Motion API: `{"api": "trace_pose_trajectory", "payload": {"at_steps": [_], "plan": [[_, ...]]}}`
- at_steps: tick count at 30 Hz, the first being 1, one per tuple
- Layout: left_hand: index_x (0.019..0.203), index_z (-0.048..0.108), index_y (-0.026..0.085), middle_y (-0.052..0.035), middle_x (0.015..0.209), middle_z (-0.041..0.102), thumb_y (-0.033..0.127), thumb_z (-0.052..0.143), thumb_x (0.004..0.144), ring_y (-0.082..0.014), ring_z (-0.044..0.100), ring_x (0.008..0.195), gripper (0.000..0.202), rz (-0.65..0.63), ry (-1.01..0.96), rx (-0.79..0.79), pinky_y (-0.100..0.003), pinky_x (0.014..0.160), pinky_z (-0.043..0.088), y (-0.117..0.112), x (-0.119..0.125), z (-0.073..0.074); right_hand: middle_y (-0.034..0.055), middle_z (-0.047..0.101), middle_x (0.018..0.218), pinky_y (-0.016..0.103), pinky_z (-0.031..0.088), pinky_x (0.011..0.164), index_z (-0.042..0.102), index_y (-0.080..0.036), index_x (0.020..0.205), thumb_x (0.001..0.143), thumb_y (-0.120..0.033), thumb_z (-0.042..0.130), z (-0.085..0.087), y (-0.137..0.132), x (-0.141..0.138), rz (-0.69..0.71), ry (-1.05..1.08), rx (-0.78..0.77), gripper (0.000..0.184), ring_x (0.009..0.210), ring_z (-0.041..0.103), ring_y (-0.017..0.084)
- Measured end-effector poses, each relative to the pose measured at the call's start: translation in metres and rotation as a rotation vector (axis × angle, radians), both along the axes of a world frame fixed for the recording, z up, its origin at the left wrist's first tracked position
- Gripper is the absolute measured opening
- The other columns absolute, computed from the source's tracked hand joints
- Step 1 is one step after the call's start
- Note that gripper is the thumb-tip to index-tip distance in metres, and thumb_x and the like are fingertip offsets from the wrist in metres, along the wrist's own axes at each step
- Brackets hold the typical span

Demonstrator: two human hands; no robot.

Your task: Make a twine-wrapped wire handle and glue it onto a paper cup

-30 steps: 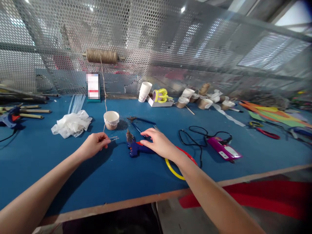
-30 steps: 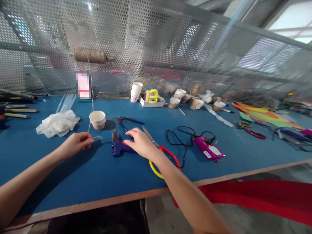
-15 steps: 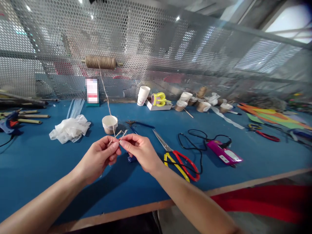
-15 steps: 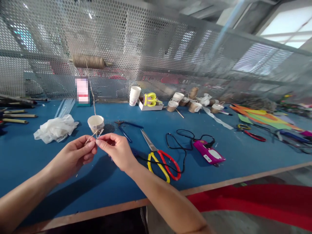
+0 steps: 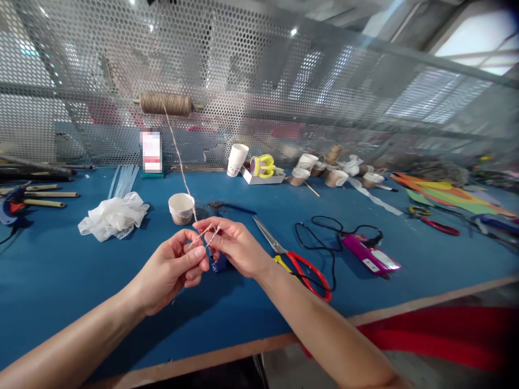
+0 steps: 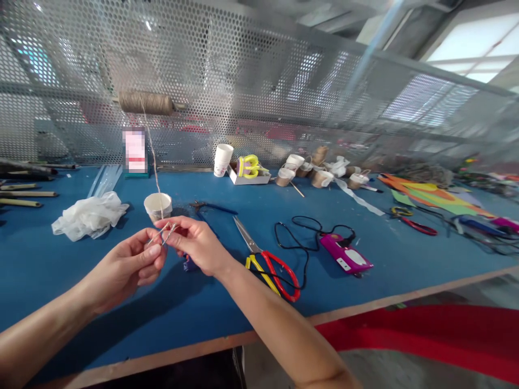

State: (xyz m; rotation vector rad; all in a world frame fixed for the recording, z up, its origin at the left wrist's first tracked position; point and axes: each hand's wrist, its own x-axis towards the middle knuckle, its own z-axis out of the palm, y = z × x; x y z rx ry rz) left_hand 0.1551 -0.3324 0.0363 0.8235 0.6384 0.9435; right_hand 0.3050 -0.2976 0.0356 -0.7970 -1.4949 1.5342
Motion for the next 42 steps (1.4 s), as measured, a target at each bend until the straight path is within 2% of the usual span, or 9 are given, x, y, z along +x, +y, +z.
{"api": "trace_pose_trajectory", "payload": {"at_steps": [3,9,16,22,25,27,30,38,42], "plan": [[0.078,0.049,0.016,0.0034,0.056,0.055,0.028,0.066,0.071,-0.0029,0.037,0.042,0.021,0.109,0.086,0.074,-0.016,0.042,0.026,0.003,-0.001,-0.002,-0.0023,0.058,0.073,0.02,0.04,0.049,0.062,-0.02,0.09,0.075,-0.029,0.061,-0.005,0.002,0.0,-0.086,0.021,-0.065,0.017,0.051,0.049,0.004],[0.073,0.053,0.014,0.0042,0.057,0.055,0.031,0.065,0.071,-0.0031,0.04,0.045,0.02,0.292,0.184,0.143,-0.016,0.043,0.031,0.008,0.0,-0.011,-0.0001,0.063,0.073,0.02,0.044,0.054,0.064,-0.018,0.086,0.072,-0.026,0.064,-0.014,-0.009,-0.008,-0.103,0.037,-0.049,0.016,0.061,0.056,0.008],[0.072,0.049,0.015,0.0048,0.058,0.054,0.029,0.061,0.075,-0.004,0.043,0.047,0.019,0.303,0.13,0.142,-0.016,0.044,0.033,0.003,0.003,-0.029,-0.0022,0.06,0.059,0.021,0.043,0.051,0.062,-0.016,0.071,0.066,-0.026,0.069,-0.025,-0.014,-0.023,-0.244,0.145,-0.091,0.013,0.055,0.055,0.009],[0.078,0.059,0.014,-0.0012,0.068,0.061,0.038,0.054,0.078,-0.0099,0.056,0.061,0.026,0.284,0.202,0.173,-0.024,0.062,0.046,0.004,-0.004,-0.023,-0.0017,0.06,0.065,0.02,0.043,0.056,0.063,-0.016,0.072,0.069,-0.028,0.066,-0.022,-0.012,-0.021,-0.301,0.117,-0.067,0.012,0.059,0.054,0.007],[0.082,0.066,0.015,-0.0052,0.08,0.065,0.039,0.055,0.076,-0.0144,0.059,0.071,0.027,0.346,0.388,0.281,-0.03,0.071,0.047,0.009,-0.01,-0.018,-0.0019,0.06,0.07,0.02,0.044,0.058,0.062,-0.017,0.071,0.069,-0.028,0.067,-0.021,-0.01,-0.019,-0.372,0.126,-0.028,0.012,0.06,0.053,0.006],[0.081,0.069,0.017,-0.0059,0.091,0.063,0.036,0.057,0.075,-0.0165,0.057,0.083,0.023,0.413,0.527,0.423,-0.03,0.075,0.045,0.011,-0.014,-0.017,-0.0023,0.058,0.069,0.02,0.044,0.056,0.062,-0.018,0.071,0.069,-0.029,0.067,-0.022,-0.008,-0.017,-0.41,0.135,0.0,0.013,0.059,0.052,0.007],[0.08,0.071,0.02,-0.0047,0.092,0.061,0.034,0.056,0.076,-0.0166,0.054,0.089,0.021,0.464,0.609,0.54,-0.027,0.077,0.042,0.014,-0.018,-0.018,-0.0023,0.059,0.071,0.02,0.044,0.053,0.061,-0.019,0.073,0.071,-0.029,0.066,-0.022,-0.007,-0.013,-0.433,0.173,0.036,0.012,0.059,0.053,0.007],[0.083,0.071,0.019,-0.0028,0.082,0.068,0.036,0.059,0.075,-0.0139,0.056,0.081,0.022,0.479,0.385,0.338,-0.025,0.077,0.041,0.02,-0.023,-0.029,-0.0002,0.062,0.077,0.023,0.048,0.058,0.058,-0.018,0.073,0.073,-0.025,0.063,-0.003,0.002,0.002,-0.587,0.369,0.145,0.009,0.066,0.057,0.009],[0.085,0.07,0.017,-0.0023,0.074,0.068,0.035,0.06,0.074,-0.013,0.056,0.076,0.023,0.452,0.383,0.32,-0.025,0.076,0.041,0.021,-0.024,-0.03,-0.0004,0.061,0.078,0.024,0.049,0.06,0.056,-0.019,0.074,0.074,-0.026,0.061,0.005,0.004,0.013,-0.677,0.409,0.223,0.009,0.068,0.058,0.009]]}}
